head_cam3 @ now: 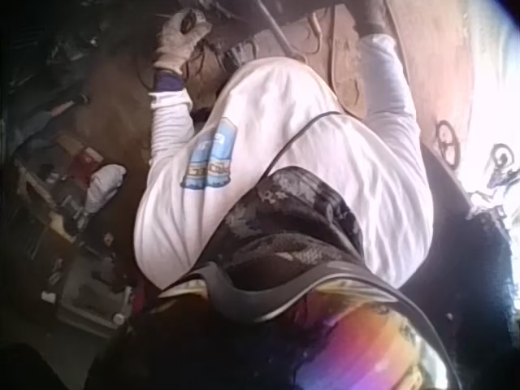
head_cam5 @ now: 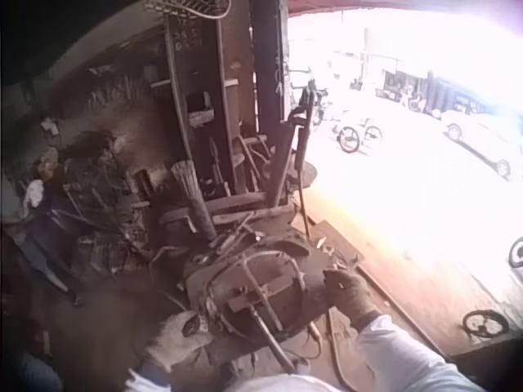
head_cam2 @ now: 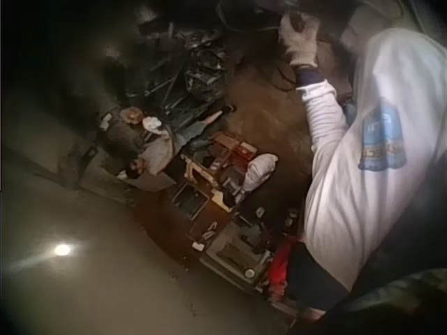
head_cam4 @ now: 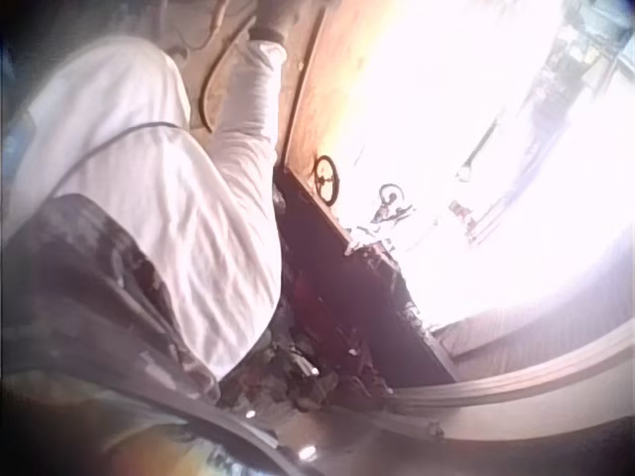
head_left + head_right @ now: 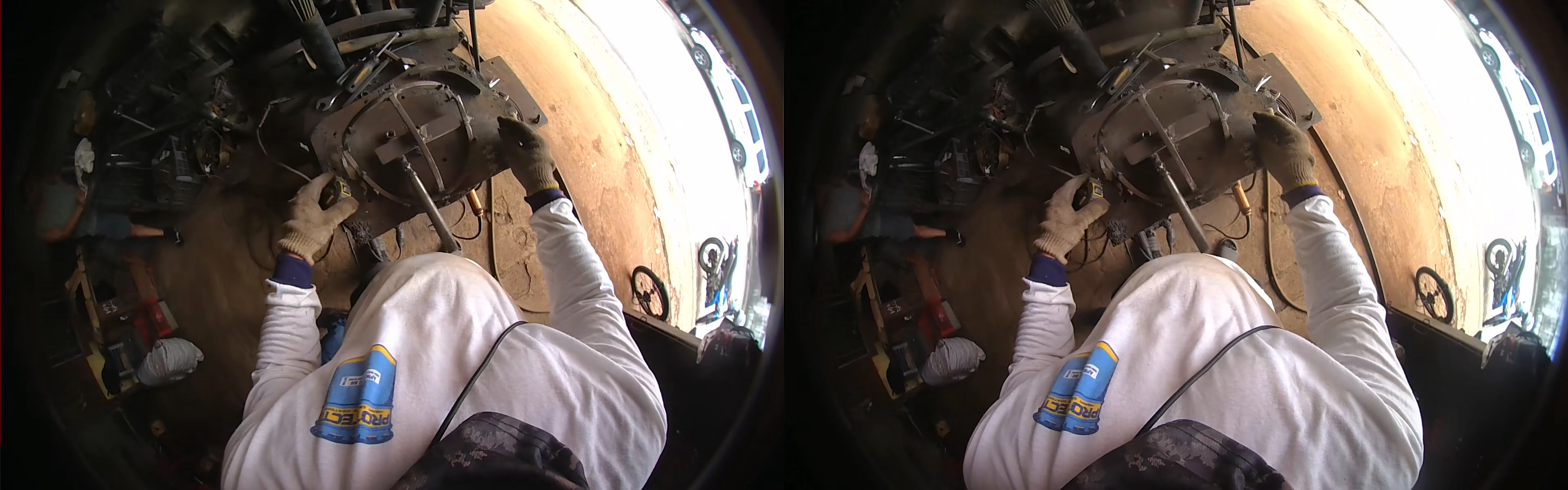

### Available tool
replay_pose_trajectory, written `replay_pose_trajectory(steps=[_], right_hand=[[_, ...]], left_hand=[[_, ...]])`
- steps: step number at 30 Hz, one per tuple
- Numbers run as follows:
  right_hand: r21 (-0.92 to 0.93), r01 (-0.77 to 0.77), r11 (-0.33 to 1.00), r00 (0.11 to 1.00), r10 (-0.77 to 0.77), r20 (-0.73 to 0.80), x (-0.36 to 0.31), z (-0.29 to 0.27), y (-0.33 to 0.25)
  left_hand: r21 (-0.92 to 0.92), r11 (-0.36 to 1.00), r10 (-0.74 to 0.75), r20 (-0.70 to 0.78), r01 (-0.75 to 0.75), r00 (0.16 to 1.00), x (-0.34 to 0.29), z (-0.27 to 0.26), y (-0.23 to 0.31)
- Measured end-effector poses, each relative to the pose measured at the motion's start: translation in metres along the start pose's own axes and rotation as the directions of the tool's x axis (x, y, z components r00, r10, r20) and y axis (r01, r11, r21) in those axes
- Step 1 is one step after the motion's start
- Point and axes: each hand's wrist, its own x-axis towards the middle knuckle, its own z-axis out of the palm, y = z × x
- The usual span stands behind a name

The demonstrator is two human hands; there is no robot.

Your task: The person grinds a small metal piece, uses a tape measure to check dimensions on a large circular frame, and then works with an assistant to position a metal rod and strike it with a hammer.

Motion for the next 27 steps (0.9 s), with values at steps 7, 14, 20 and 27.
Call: replay_pose_trajectory(steps=[7, 14, 20, 27], right_hand=[[0.011, -0.129, 0.992, 0.968, 0.129, -0.214, -0.105, 0.018, -0.066], [-0.123, -0.026, 0.992, 0.964, -0.008, -0.266, -0.138, 0.049, -0.116], [-0.086, -0.143, 0.986, 0.948, 0.111, -0.299, -0.151, 0.077, -0.162], [-0.151, -0.178, 0.972, 0.973, 0.152, -0.172, -0.172, 0.101, -0.175]], left_hand=[[0.051, 0.972, 0.235, -0.077, -0.231, 0.969, 0.06, -0.066, -0.007], [0.262, 0.877, 0.364, 0.187, -0.404, 0.912, 0.14, -0.069, 0.009], [0.458, 0.678, 0.486, 0.309, -0.575, 0.818, 0.175, -0.038, 0.01], [0.306, 0.605, 0.653, 0.338, -0.735, 0.678, 0.21, -0.011, -0.01]])
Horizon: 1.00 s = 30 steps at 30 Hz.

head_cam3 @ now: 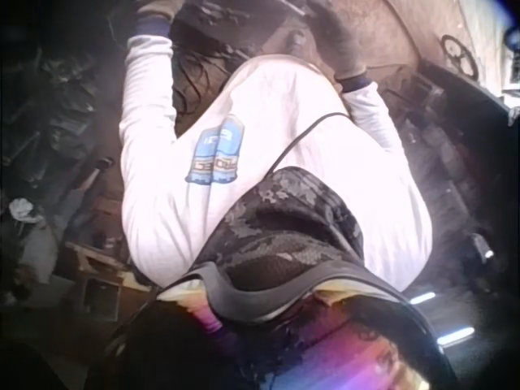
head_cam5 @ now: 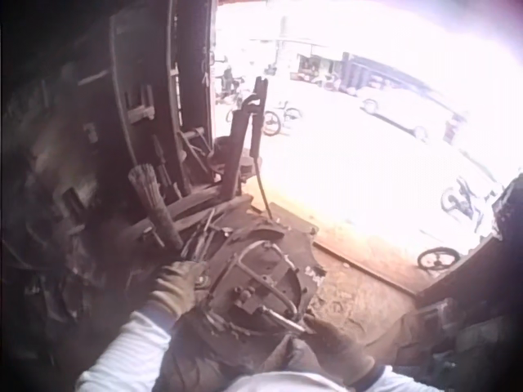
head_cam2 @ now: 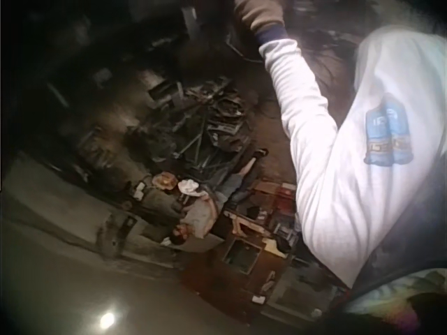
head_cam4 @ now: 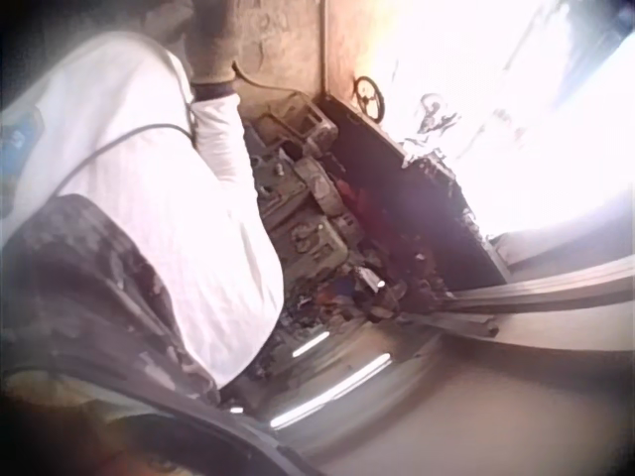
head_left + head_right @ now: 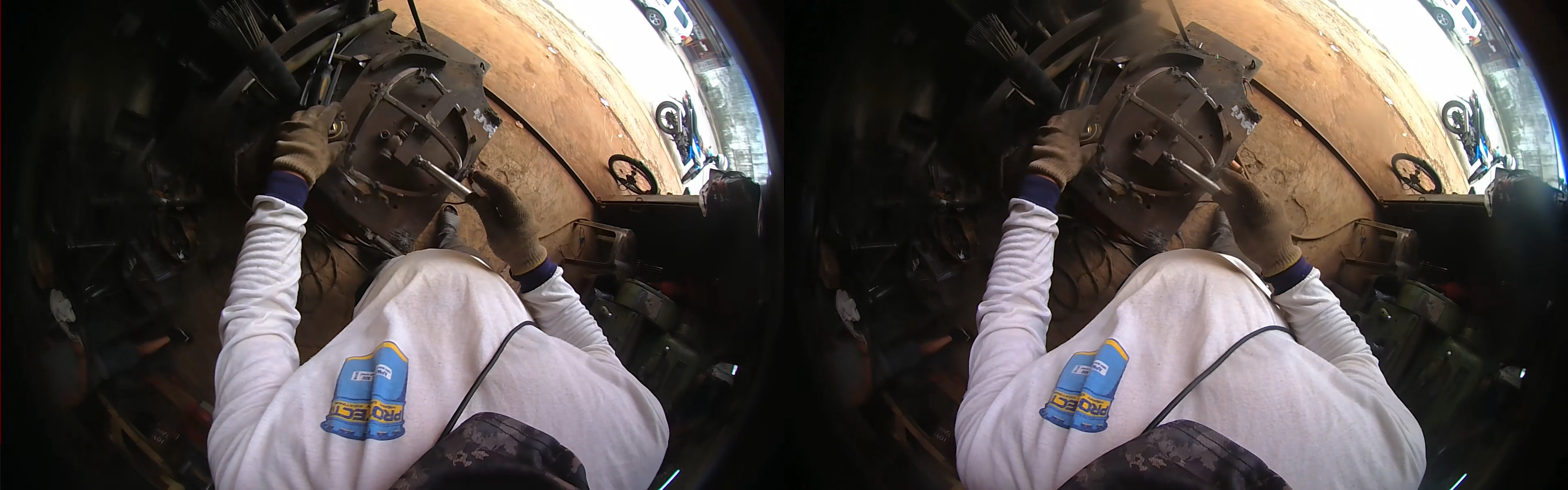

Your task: The person grinds a small metal piece, uses a tape measure to check dimensions on a large circular frame, and then works with an assistant to position a metal rod and strike it with a hammer.

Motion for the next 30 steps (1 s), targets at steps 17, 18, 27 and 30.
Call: replay_pose_trajectory(steps=[17, 18, 27, 30], right_hand=[[0.077, 0.166, 0.983, 0.955, -0.18, 0.237, 0.023, 0.013, -0.04], [0.077, 0.187, 0.979, 0.948, -0.201, 0.248, 0.026, 0.012, -0.05], [-0.012, 0.181, 0.983, 0.919, -0.164, 0.358, 0.036, 0.038, -0.048], [0.003, 0.104, 0.995, 0.921, -0.098, 0.378, 0.034, 0.04, -0.05]], left_hand=[[-0.659, 0.752, -0.125, -0.12, 0.015, 0.985, -0.071, -0.054, 0.098], [-0.712, 0.702, -0.027, -0.062, -0.025, 0.998, -0.076, -0.05, 0.11], [-0.816, 0.502, 0.006, 0.336, 0.288, 0.942, -0.093, -0.044, 0.139], [-0.799, 0.487, 0.023, 0.417, 0.354, 0.909, -0.092, -0.047, 0.135]])
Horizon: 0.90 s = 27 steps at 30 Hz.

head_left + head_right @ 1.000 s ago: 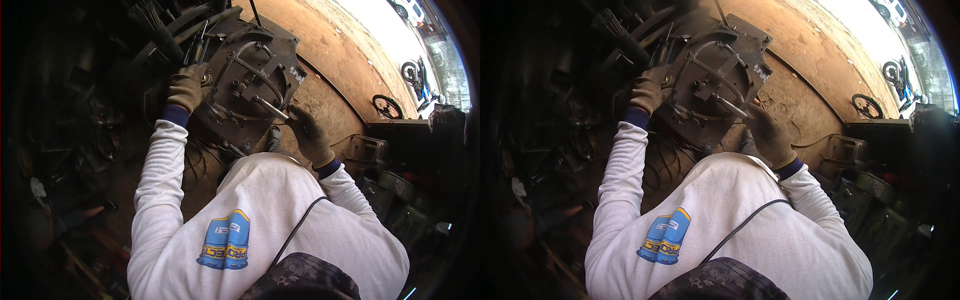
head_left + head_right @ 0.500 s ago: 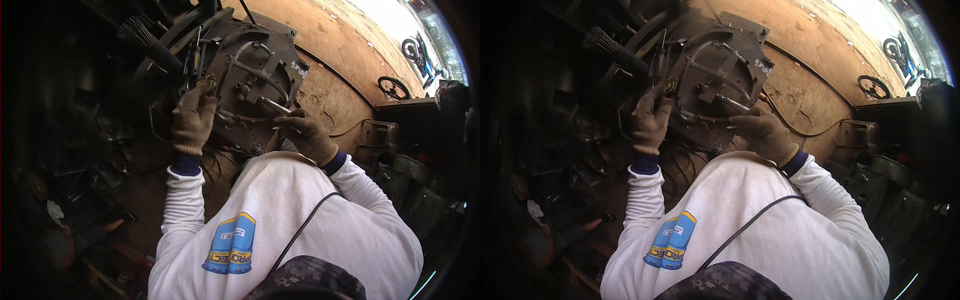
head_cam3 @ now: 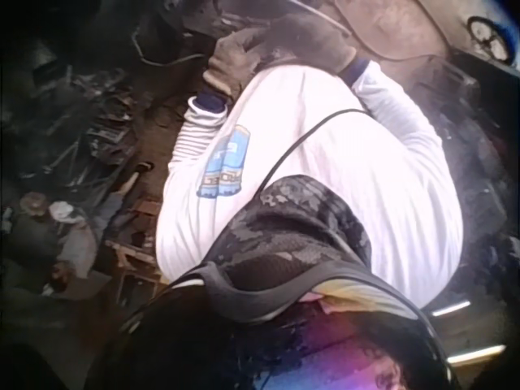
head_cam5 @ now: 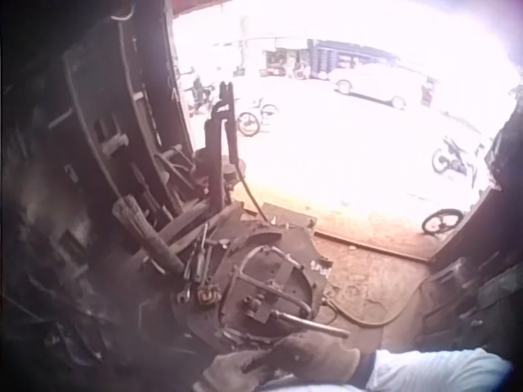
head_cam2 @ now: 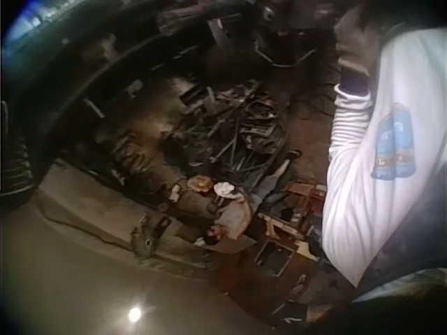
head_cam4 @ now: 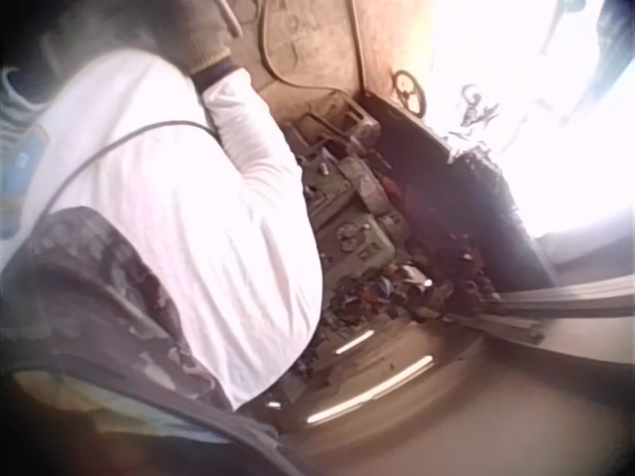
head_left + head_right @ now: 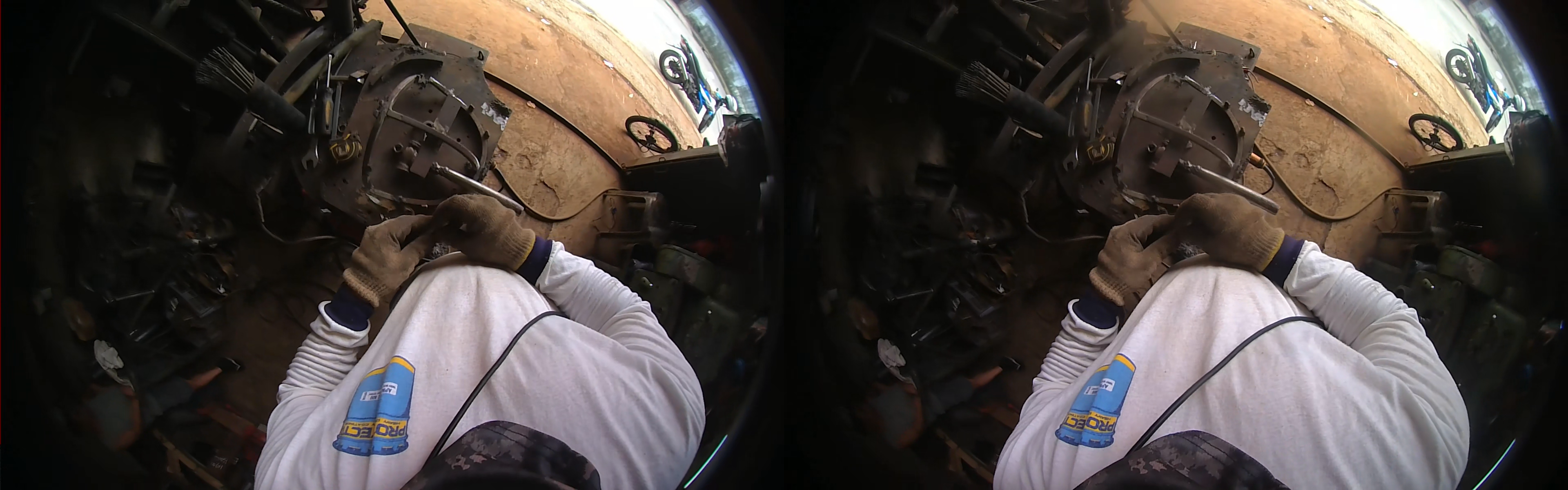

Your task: The person grinds a small metal piece, uses a tape measure to check dimensions on a large circular frame, and then works with an assistant to position a metal rod and strike it with a hammer.

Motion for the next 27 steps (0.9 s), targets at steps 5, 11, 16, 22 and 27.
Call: replay_pose_trajectory(steps=[5, 11, 16, 22, 27], right_hand=[[0.184, -0.156, 0.971, 0.982, 0.173, -0.079, -0.002, -0.003, -0.01], [0.166, -0.165, 0.972, 0.982, 0.177, -0.066, -0.016, -0.005, 0.011], [0.202, -0.151, 0.968, 0.985, 0.164, -0.05, -0.011, -0.011, 0.001], [0.249, -0.043, 0.968, 0.997, 0.058, -0.053, -0.002, -0.01, -0.013], [0.033, 0.102, 0.994, 0.992, -0.104, 0.069, 0.007, -0.004, -0.004]], left_hand=[[-0.004, 0.995, 0.1, -0.126, -0.101, 0.987, 0.008, -0.022, -0.009], [0.066, 0.998, 0.056, -0.541, -0.025, 0.839, 0.036, -0.099, -0.033], [0.286, 0.946, -0.05, -0.344, 0.156, 0.938, 0.057, -0.124, -0.001], [0.127, 0.984, 0.091, 0.239, -0.124, 0.967, 0.023, -0.066, 0.028], [0.26, 0.963, 0.021, 0.19, -0.071, 0.982, 0.023, -0.023, 0.017]])
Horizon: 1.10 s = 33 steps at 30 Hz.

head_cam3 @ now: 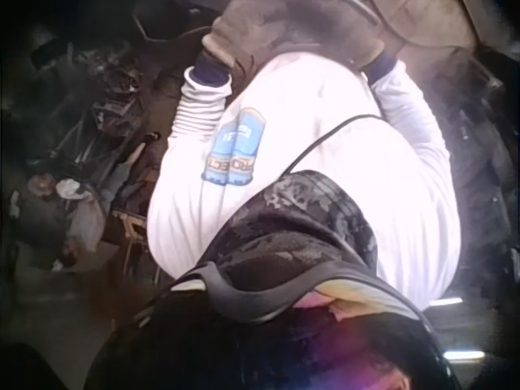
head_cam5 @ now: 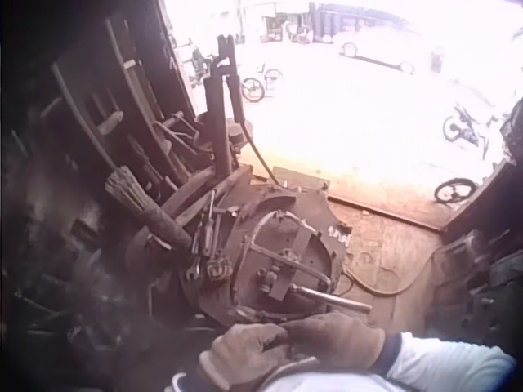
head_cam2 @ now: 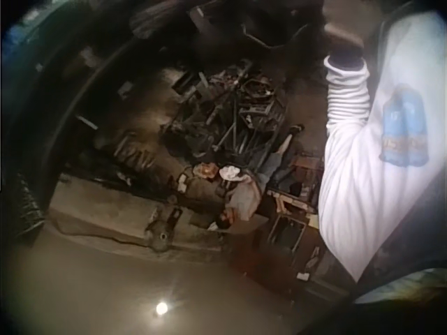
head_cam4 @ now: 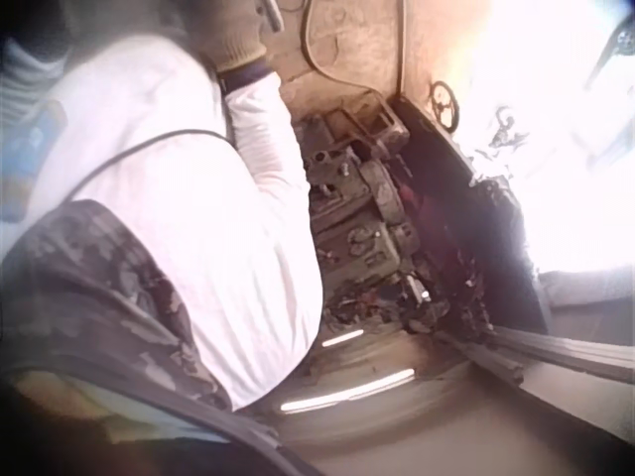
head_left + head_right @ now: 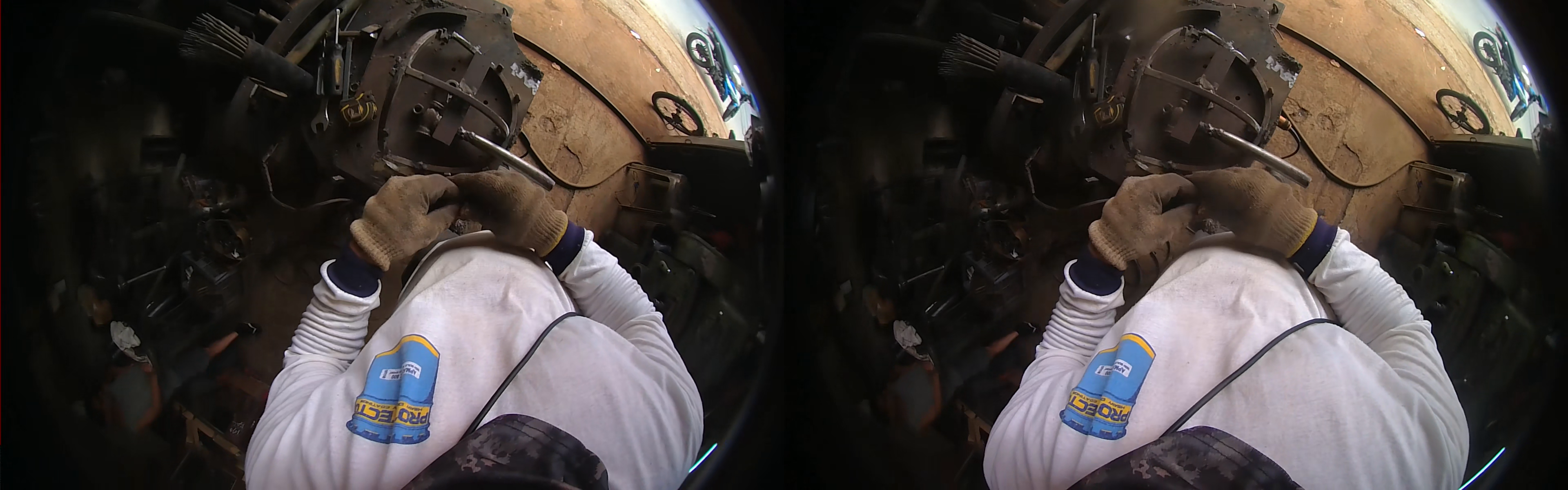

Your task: The person grinds a small metal piece, uses a tape measure to check dimensions on a large circular frame, and then works with an assistant to position a metal rod and strike it with a hammer.

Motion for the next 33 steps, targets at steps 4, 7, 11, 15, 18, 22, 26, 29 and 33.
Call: replay_pose_trajectory(steps=[4, 7, 11, 15, 18, 22, 26, 29, 33], right_hand=[[0.135, -0.15, 0.979, 0.984, 0.161, -0.073, -0.019, 0.008, 0.008], [0.302, -0.372, 0.878, 0.926, 0.373, 0.057, -0.023, 0.001, 0.009], [0.434, -0.457, 0.776, 0.889, 0.421, 0.181, -0.023, -0.005, 0.021], [0.607, -0.521, 0.6, 0.853, 0.379, 0.358, -0.015, -0.005, 0.019], [0.622, -0.289, 0.728, 0.957, 0.19, 0.221, -0.016, 0.007, 0.028], [0.639, -0.16, 0.752, 0.987, 0.12, 0.106, -0.016, 0.017, 0.032], [0.573, -0.27, 0.774, 0.955, 0.289, 0.06, 0.005, 0.025, -0.005], [0.283, -0.267, 0.921, 0.964, 0.258, 0.069, 0.023, 0.05, -0.009], [0.324, -0.477, 0.817, 0.878, 0.459, 0.136, 0.037, 0.084, -0.015]], left_hand=[[-0.037, 0.999, 0.016, -0.234, -0.025, 0.972, -0.001, -0.024, -0.021], [0.518, 0.853, 0.185, -0.419, 0.067, 0.889, 0.022, -0.076, -0.057], [0.846, 0.504, 0.12, -0.267, 0.173, 0.956, 0.056, -0.093, -0.079], [0.87, 0.403, -0.041, -0.292, 0.283, 0.956, 0.069, -0.097, -0.082], [0.78, 0.584, 0.08, -0.33, 0.224, 0.941, 0.056, -0.112, -0.084], [0.018, 0.999, -0.035, -0.464, 0.049, 0.885, -0.016, -0.091, -0.024], [0.205, 0.978, 0.053, -0.033, -0.045, 0.998, -0.04, -0.05, -0.002], [0.105, 0.993, 0.045, 0.01, -0.046, 0.999, -0.043, -0.031, -0.027], [0.217, 0.975, 0.008, 0.15, -0.04, 0.989, -0.05, -0.048, -0.049]])
